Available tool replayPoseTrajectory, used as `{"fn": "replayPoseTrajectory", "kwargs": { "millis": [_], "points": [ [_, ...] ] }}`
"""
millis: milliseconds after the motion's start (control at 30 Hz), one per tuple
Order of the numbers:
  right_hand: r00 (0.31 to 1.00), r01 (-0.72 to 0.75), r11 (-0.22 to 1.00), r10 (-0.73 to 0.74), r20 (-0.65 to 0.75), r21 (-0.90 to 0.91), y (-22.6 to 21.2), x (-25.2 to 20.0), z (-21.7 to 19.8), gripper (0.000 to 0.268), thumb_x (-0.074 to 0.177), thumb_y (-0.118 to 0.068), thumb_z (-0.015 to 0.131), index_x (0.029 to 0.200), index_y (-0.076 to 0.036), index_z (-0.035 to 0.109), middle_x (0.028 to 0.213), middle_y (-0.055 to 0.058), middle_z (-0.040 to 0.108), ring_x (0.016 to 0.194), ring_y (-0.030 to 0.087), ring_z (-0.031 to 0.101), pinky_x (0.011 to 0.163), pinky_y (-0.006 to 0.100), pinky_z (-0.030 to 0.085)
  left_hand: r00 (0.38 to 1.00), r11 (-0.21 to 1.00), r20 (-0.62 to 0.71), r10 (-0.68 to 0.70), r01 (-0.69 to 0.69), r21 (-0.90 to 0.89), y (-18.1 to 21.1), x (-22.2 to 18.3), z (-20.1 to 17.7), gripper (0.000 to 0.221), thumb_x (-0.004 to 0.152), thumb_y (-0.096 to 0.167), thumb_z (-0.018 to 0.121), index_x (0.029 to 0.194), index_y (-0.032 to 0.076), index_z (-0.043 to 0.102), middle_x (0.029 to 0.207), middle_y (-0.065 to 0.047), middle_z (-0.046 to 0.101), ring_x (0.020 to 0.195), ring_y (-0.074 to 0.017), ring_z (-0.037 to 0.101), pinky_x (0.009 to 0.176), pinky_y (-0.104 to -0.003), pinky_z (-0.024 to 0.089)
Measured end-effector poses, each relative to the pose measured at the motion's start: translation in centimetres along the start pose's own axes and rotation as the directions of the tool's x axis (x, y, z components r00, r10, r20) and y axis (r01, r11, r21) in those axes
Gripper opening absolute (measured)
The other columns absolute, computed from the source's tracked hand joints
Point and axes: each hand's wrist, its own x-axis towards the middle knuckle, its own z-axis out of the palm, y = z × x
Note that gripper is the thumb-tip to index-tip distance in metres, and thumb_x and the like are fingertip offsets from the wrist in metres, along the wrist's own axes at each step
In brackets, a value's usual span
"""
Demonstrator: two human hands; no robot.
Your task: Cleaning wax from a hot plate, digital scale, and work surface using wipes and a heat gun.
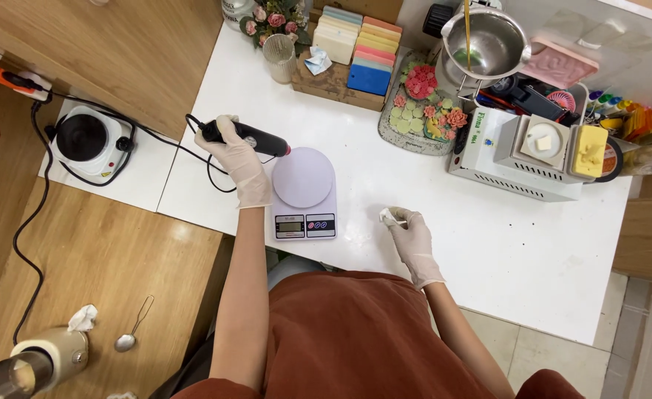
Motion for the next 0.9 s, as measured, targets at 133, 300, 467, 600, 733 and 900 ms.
{"fn": "replayPoseTrajectory", "kwargs": {
  "millis": [133, 300, 467, 600, 733, 900],
  "points": [
    [0.999, 0.033, 0.999, -0.032, -0.019, 0.012, -0.5, 0.2, 1.1, 0.038, 0.095, -0.029, 0.07, 0.127, -0.009, 0.068, 0.089, 0.002, 0.066, 0.058, 0.011, 0.054, 0.048, 0.03, 0.047, 0.999, 0.999, 0.025, -0.048, 0.048, 0.0, -0.9, -0.4, 0.6, 0.041, 0.1, 0.027, 0.058, 0.13, 0.009, 0.035, 0.104, -0.005, 0.057, 0.082, -0.0117, 0.053, 0.061, -0.025, 0.047],
    [0.983, 0.173, 0.985, -0.173, -0.058, -0.002, 0.2, 0.3, 2.2, 0.04, 0.094, -0.02, 0.071, 0.133, -0.013, 0.066, 0.087, 0.003, 0.061, 0.068, 0.01, 0.055, 0.058, 0.027, 0.05, 0.984, 0.997, 0.157, -0.079, 0.079, 0.007, -1.9, -0.8, 1.5, 0.043, 0.1, 0.025, 0.059, 0.13, 0.007, 0.035, 0.107, -0.005, 0.059, 0.084, -0.0099, 0.053, 0.061, -0.024, 0.047],
    [0.986, 0.128, 0.992, -0.125, -0.112, 0.018, -0.2, -0.1, 2.1, 0.037, 0.094, -0.018, 0.069, 0.131, -0.016, 0.066, 0.089, 0.001, 0.062, 0.072, 0.009, 0.057, 0.062, 0.026, 0.052, 0.992, 0.997, 0.094, -0.081, 0.08, 0.009, -1.4, 2.3, 1.2, 0.045, 0.1, 0.027, 0.057, 0.131, 0.008, 0.032, 0.102, -0.006, 0.059, 0.074, -0.0118, 0.051, 0.059, -0.025, 0.047],
    [0.996, 0.022, 0.999, -0.017, -0.092, 0.05, -1.4, -0.6, 2.6, 0.035, 0.096, -0.02, 0.067, 0.13, -0.017, 0.068, 0.09, 0.001, 0.06, 0.069, 0.011, 0.055, 0.058, 0.031, 0.049, 0.996, 0.999, 0.089, -0.026, 0.022, 0.047, -2.1, 4.1, 0.8, 0.043, 0.101, 0.027, 0.059, 0.13, 0.005, 0.036, 0.103, -0.006, 0.056, 0.08, -0.0111, 0.053, 0.061, -0.026, 0.048],
    [0.98, 0.167, 0.986, -0.169, -0.11, -0.023, 0.3, 0.6, 3.3, 0.033, 0.096, -0.022, 0.07, 0.128, -0.016, 0.069, 0.09, 0.001, 0.062, 0.071, 0.009, 0.059, 0.06, 0.025, 0.051, 0.992, 0.996, 0.094, -0.08, 0.075, 0.053, -3.1, 4.3, 1.4, 0.044, 0.1, 0.027, 0.06, 0.13, 0.006, 0.036, 0.102, -0.006, 0.055, 0.079, -0.0118, 0.051, 0.06, -0.027, 0.047],
    [0.995, 0.005, 1.0, -0.005, -0.104, 0.0, -3.7, -1.4, 2.4, 0.033, 0.097, -0.023, 0.065, 0.129, -0.017, 0.068, 0.09, 0.001, 0.061, 0.065, 0.013, 0.056, 0.049, 0.031, 0.047, 0.982, 0.99, 0.134, -0.13, 0.122, 0.068, -4.5, 4.8, 1.6, 0.043, 0.1, 0.029, 0.058, 0.129, 0.007, 0.036, 0.104, -0.006, 0.058, 0.087, -0.0123, 0.053, 0.069, -0.029, 0.05]
  ]
}}
